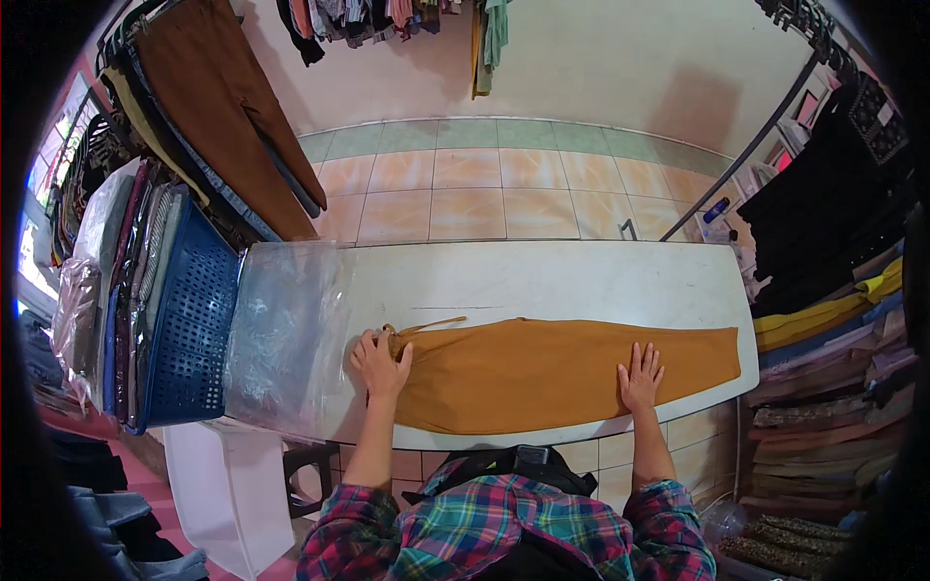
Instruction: Folding and packing various pieces of clothing into plastic bags on a table in a clothing store environment.
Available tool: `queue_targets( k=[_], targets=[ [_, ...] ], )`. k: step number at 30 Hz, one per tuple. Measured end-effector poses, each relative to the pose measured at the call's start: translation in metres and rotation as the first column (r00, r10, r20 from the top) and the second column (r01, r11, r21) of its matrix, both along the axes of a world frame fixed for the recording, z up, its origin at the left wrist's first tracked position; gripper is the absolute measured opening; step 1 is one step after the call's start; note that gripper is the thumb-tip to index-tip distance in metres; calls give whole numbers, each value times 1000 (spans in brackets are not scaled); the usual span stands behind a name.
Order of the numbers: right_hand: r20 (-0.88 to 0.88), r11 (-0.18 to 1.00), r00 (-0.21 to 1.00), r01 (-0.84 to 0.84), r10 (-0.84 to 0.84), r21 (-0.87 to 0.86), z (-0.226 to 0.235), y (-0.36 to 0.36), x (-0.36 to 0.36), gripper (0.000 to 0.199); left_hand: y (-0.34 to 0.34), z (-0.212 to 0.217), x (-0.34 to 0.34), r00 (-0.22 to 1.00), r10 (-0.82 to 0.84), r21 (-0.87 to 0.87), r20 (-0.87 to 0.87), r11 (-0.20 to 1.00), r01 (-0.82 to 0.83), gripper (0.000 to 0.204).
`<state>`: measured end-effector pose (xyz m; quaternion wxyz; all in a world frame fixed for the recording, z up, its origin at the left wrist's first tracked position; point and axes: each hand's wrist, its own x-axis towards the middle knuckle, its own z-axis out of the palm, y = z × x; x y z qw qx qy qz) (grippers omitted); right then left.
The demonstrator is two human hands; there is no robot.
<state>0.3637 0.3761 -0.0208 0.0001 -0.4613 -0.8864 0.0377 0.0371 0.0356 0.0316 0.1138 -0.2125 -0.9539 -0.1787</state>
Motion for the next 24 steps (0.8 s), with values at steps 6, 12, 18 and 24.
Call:
queue_targets(
  k=[6, 12, 18, 24],
  targets=[
    [-16, 1000, 1000, 13, -13, -12, 0, -2, -2, 59, 23, 1, -23, 964, -6, 9, 265, 1000, 4, 26],
    [-20, 999, 999, 39, -39, 0, -1, -2, -2, 60, 27, -15, 4, 928, 217, 411, -303, 908, -79, 13],
    [-36, 1000, 999, 22, -22, 11, -2, -2, -5, 60, 9, -40, 7, 620, -784, 56, 37, 621, 782, 33],
    [-38, 998, 997, 66, -66, -17, 2, 1, 4, 62, 32, -7, 43, 717, -664, -144, 212, 704, 695, 60]
  ],
)
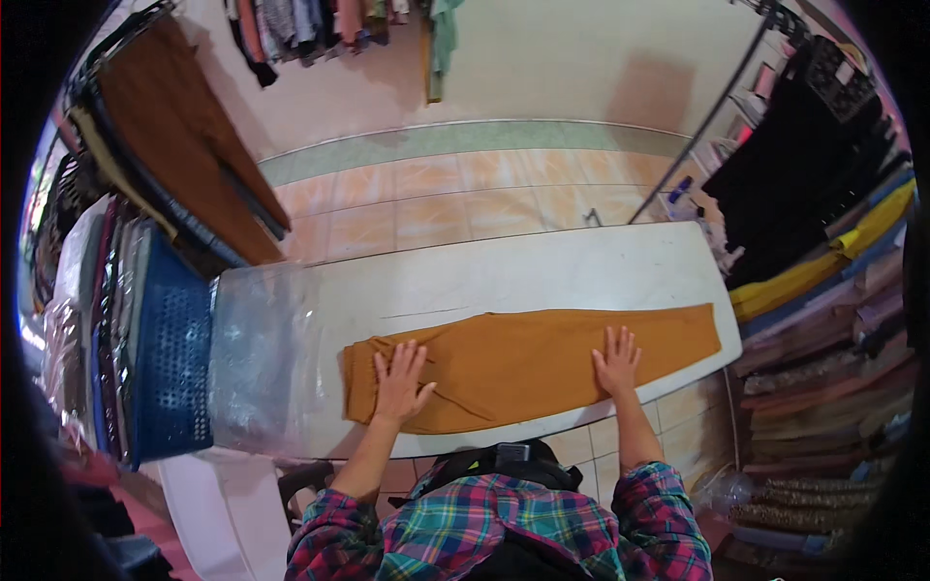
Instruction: Folding and packing various pieces of clothing into plastic bags on a table in a clothing store environment.
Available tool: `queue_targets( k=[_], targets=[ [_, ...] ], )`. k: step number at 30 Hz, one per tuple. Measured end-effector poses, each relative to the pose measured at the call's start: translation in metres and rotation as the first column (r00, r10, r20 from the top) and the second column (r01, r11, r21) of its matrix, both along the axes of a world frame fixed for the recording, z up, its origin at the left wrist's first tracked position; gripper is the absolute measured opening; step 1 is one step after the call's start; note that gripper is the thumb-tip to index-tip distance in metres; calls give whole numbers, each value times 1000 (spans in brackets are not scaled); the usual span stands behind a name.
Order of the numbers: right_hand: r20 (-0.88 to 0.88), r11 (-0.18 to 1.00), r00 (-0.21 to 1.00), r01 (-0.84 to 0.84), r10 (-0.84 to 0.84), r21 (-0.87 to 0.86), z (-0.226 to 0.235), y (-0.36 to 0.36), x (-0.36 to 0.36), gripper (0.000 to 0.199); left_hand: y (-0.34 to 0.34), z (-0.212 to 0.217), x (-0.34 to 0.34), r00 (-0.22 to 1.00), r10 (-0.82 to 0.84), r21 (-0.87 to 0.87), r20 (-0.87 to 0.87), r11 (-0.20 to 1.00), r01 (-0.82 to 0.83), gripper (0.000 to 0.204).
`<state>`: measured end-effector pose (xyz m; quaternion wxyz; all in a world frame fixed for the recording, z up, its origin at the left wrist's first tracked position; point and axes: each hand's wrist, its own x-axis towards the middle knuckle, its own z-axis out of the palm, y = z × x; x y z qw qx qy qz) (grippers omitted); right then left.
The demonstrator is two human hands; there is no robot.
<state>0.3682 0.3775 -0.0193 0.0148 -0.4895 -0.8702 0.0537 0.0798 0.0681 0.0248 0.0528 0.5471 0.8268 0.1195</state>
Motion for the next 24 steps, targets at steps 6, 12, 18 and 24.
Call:
queue_targets(
  k=[6, 12, 18, 24],
  targets=[
    [-128, 912, 911, -403, 392, -77, 19, -59, -65, 64, -9, -21, 0, 962, 236, -98, -136, 963, -250, 63],
    [-143, 744, 741, -666, 656, -41, 2, -38, -33, 59, -4, -13, 3, 970, 237, -136, -55, 961, -242, 61],
    [-9, 999, 1000, -23, 23, 34, 0, 108, 99, 63, 15, -5, 18, 895, 445, -272, -1, 861, -429, 62],
    [-153, 935, 923, 353, -354, -33, -1, 191, 192, 71, 82, -33, 100, 789, 611, 12, -68, 791, -612, 62]
  ],
)
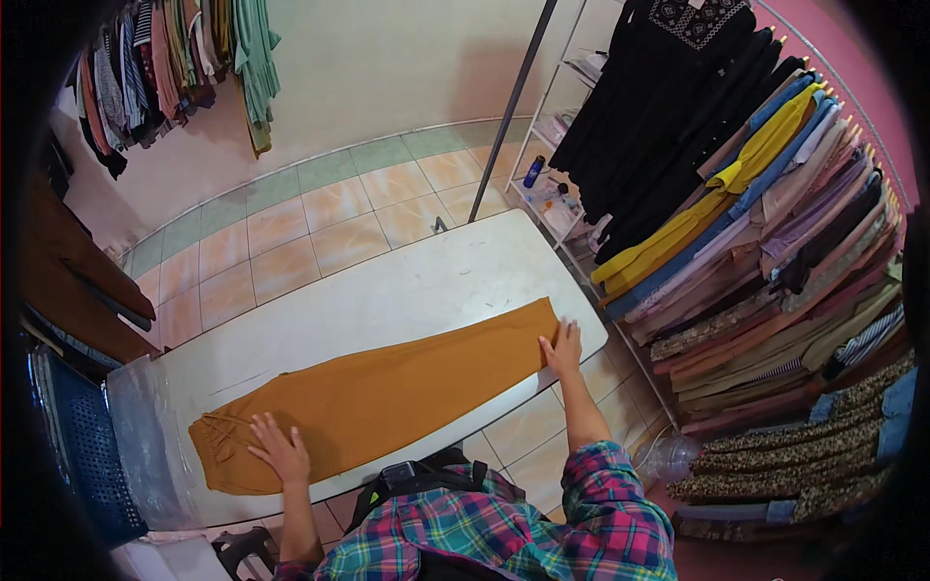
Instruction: Folding and packing various pieces of clothing into plastic bags on a table in a clothing store environment.
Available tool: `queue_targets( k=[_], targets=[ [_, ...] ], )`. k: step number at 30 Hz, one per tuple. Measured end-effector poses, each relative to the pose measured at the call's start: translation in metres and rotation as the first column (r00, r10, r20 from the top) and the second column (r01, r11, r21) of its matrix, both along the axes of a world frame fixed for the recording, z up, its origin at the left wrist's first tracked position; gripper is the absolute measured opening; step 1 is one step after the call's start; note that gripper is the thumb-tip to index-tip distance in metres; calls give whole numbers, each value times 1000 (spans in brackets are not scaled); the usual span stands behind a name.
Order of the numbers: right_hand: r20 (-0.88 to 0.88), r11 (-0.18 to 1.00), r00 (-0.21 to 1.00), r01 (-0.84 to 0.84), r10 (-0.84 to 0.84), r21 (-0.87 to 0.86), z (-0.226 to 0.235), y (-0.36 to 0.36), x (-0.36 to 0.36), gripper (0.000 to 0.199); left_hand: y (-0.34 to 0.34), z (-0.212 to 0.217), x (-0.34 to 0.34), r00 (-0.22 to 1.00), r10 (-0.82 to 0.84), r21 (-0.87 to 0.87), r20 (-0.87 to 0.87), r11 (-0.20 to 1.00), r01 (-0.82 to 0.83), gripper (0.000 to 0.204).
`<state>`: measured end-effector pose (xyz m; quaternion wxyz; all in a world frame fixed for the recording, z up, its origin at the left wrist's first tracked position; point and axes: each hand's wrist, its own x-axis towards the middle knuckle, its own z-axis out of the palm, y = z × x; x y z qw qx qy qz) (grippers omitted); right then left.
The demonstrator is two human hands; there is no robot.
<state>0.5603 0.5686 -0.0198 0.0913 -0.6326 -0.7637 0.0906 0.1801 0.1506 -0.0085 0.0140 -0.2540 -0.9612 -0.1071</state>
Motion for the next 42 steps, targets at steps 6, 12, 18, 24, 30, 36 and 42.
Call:
queue_targets(
  k=[6, 12, 18, 24, 30, 36, 42],
  targets=[
    [-169, 987, 975, 130, -144, -94, 9, 22, 5, 53, 33, 10, 55, 968, -171, -81, 185, 979, 188, 65],
    [-724, 743, 187, 56, -664, -667, -25, 35, 29, 44, 38, 5, 57, 968, -111, -146, 223, 979, 145, 67],
    [-690, 692, -124, -279, -713, -665, -11, -17, -5, 44, 64, 0, 84, 994, -105, -67, 24, 992, 106, 67],
    [-776, 762, -59, -250, -628, -598, 8, -26, -24, 38, 99, 9, 94, 921, -341, -37, 187, 935, 354, 65],
    [-659, 762, 703, -265, -267, -591, 79, -67, -83, 47, 91, 9, 57, 736, -377, 353, 563, 914, 198, 59],
    [-520, 217, 211, -975, 828, -50, 123, -153, -159, 82, 112, 61, 48, -118, -523, 249, 844, 578, -777, 78],
    [-151, 396, 424, -899, 893, -186, 57, -142, -142, 85, 83, -16, 41, 224, -416, 447, 881, 579, -682, 54]
  ],
)
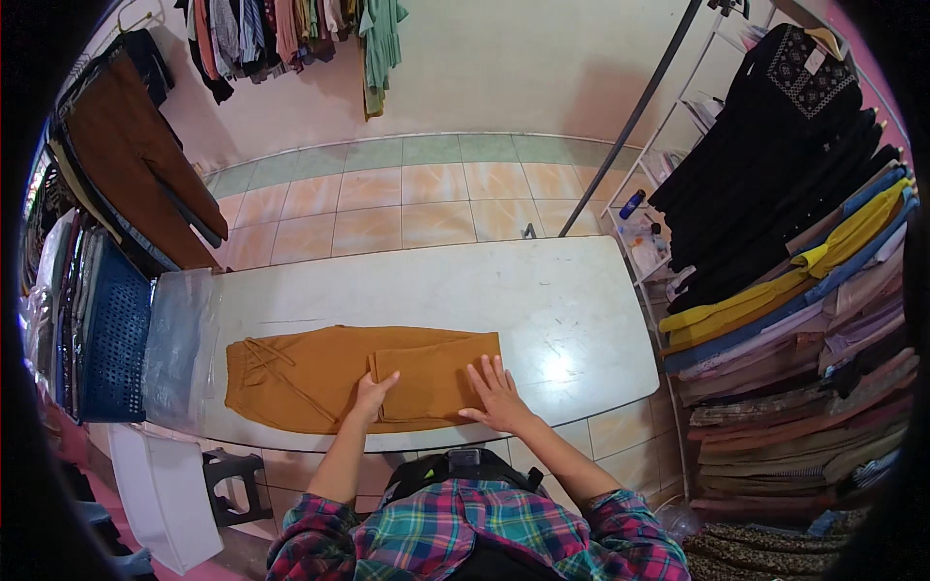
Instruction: Folding and packing various pieces of clothing into plastic bags on a table in a clothing store environment.
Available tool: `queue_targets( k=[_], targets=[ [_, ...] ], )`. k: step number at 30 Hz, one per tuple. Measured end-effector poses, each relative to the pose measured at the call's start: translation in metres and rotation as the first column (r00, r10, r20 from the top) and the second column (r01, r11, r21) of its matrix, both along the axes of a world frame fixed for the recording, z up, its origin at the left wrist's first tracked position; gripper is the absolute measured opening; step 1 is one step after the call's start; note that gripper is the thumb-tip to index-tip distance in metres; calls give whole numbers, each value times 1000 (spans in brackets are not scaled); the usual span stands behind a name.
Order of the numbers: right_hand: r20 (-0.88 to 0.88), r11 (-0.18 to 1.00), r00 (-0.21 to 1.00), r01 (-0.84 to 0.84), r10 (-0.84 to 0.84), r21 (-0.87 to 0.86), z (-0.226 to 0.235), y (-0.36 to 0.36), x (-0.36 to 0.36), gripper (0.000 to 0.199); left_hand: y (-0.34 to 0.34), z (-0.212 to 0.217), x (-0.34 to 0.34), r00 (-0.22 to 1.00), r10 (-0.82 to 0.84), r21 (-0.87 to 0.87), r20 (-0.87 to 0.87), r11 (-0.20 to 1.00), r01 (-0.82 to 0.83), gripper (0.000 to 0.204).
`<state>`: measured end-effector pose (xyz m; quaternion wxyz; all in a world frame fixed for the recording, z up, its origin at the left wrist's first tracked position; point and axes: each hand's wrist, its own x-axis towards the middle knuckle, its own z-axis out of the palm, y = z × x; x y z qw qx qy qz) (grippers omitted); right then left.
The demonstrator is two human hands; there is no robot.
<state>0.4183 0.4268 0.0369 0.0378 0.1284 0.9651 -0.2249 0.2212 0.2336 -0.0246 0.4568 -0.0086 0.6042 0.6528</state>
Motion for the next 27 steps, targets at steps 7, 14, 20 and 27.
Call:
queue_targets(
  k=[7, 14, 20, 27],
  targets=[
    [-152, 993, 985, 95, -85, 62, -17, -10, -21, 80, -8, 2, -9, 913, 15, -93, -407, 994, -58, 36],
    [-128, 947, 979, 188, -160, 260, -53, 0, -38, 75, 29, 48, 36, 242, -586, -630, -773, 754, -185, 67],
    [-127, 954, 985, 146, -116, 262, -50, 5, -37, 74, 22, 32, 22, 11, -775, -775, -631, 631, -40, 71],
    [-145, 966, 976, 185, -160, 182, -42, -9, -30, 74, -56, 28, -11, 144, -358, -381, -923, 903, -196, 57]
  ],
)
